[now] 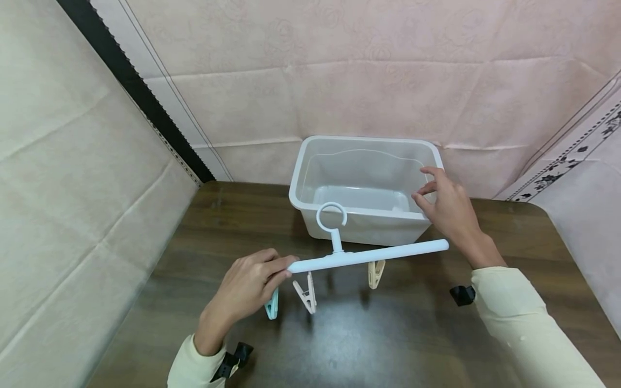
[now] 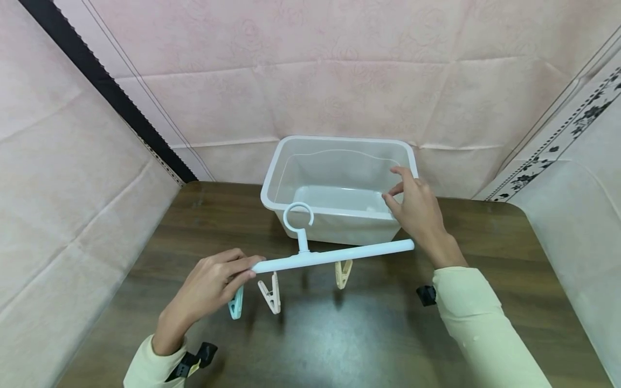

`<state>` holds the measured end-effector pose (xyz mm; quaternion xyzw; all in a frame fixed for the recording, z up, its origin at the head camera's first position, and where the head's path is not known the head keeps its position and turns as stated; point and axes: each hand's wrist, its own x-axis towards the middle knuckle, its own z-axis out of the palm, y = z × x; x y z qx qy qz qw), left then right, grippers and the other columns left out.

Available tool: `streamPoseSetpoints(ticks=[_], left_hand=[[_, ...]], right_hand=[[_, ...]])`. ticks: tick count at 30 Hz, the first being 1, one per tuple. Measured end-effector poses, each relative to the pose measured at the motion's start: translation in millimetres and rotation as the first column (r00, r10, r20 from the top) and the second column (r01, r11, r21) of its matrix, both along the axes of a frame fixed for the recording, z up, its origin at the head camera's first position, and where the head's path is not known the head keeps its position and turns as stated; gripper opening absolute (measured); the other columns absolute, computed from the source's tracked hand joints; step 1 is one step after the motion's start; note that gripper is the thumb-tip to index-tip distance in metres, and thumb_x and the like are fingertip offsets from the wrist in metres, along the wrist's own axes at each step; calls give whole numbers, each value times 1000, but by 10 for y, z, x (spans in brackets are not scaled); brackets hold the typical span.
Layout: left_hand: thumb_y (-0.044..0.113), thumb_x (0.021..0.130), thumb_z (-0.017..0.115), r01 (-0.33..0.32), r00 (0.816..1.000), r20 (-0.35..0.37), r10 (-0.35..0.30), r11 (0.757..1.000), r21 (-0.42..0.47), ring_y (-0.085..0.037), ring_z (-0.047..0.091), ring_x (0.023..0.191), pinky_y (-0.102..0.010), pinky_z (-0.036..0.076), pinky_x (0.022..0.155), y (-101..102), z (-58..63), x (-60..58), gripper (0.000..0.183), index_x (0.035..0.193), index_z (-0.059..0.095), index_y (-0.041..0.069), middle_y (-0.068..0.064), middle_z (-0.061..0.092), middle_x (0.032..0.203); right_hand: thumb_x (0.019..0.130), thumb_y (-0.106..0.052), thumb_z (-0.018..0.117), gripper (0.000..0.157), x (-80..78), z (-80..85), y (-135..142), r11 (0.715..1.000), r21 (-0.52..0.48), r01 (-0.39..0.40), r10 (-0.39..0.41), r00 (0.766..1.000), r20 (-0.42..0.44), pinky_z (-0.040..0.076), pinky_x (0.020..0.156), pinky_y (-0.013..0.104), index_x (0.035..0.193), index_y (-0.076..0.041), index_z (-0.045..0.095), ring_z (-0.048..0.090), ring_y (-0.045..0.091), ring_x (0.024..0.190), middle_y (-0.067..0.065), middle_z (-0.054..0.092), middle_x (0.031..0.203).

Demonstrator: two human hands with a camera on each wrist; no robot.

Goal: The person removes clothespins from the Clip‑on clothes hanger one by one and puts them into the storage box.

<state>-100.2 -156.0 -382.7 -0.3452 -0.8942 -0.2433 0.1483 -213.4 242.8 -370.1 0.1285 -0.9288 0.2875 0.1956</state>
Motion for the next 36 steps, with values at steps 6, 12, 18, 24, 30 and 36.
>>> streamPoseSetpoints(ticks=[6, 12, 18, 24, 30, 36], left_hand=[[10, 89, 75, -12, 1000, 10, 12, 1000, -1, -2, 41, 60, -20, 34, 49, 13, 10, 26, 24, 114, 75, 8, 3, 60, 82], [10, 89, 75, -13, 1000, 11, 13, 1000, 8, -3, 41, 60, -20, 35, 49, 15, 1, 28, 25, 114, 75, 9, 3, 59, 82], [11, 89, 76, -13, 1000, 0, 13, 1000, 5, -3, 40, 59, -20, 34, 48, 15, -3, 23, 24, 113, 75, 9, 4, 58, 81], [11, 89, 77, -11, 1000, -3, 11, 1000, 14, -3, 39, 60, -21, 34, 48, 34, 1, 12, 26, 115, 75, 9, 5, 56, 80], [11, 89, 76, 2, 1000, -28, -2, 1000, 20, -4, 41, 61, -21, 35, 50, 71, 26, 5, 27, 116, 75, 11, 4, 58, 82], [14, 89, 76, 16, 998, -61, -15, 1000, 22, -5, 43, 62, -21, 37, 51, 94, 48, -6, 27, 115, 75, 10, 3, 60, 84]], right_hand=[[90, -8, 75, 56, 17, -5, 20, 1000, -14, 13, -13, 1000, 12, 46, 76, 53, 140, -1, 48, 59, 42, 101, 23, 69, 106], [89, -9, 76, 45, 57, -2, 55, 1000, 6, -20, 20, 998, -68, 38, 96, 58, 130, -1, 60, 51, 43, 118, 22, 65, 119], [86, -9, 77, 42, 222, 62, 60, 999, -17, -43, 39, 978, -205, 38, 98, 57, 125, -1, 64, 52, 41, 119, 20, 63, 122], [82, -10, 78, 45, 529, 150, 50, 996, -65, -53, 30, 951, -307, 38, 95, 54, 124, 0, 65, 54, 40, 113, 19, 64, 118], [93, -43, 68, 56, 890, 169, -28, 988, -150, -39, -30, 901, -433, 37, 100, 34, 122, 5, 65, 56, 40, 108, 21, 65, 116], [96, -53, 61, 66, 1233, 202, -235, 979, -200, -47, -75, 827, -558, 36, 103, 27, 111, 11, 64, 56, 45, 101, 25, 67, 103]])
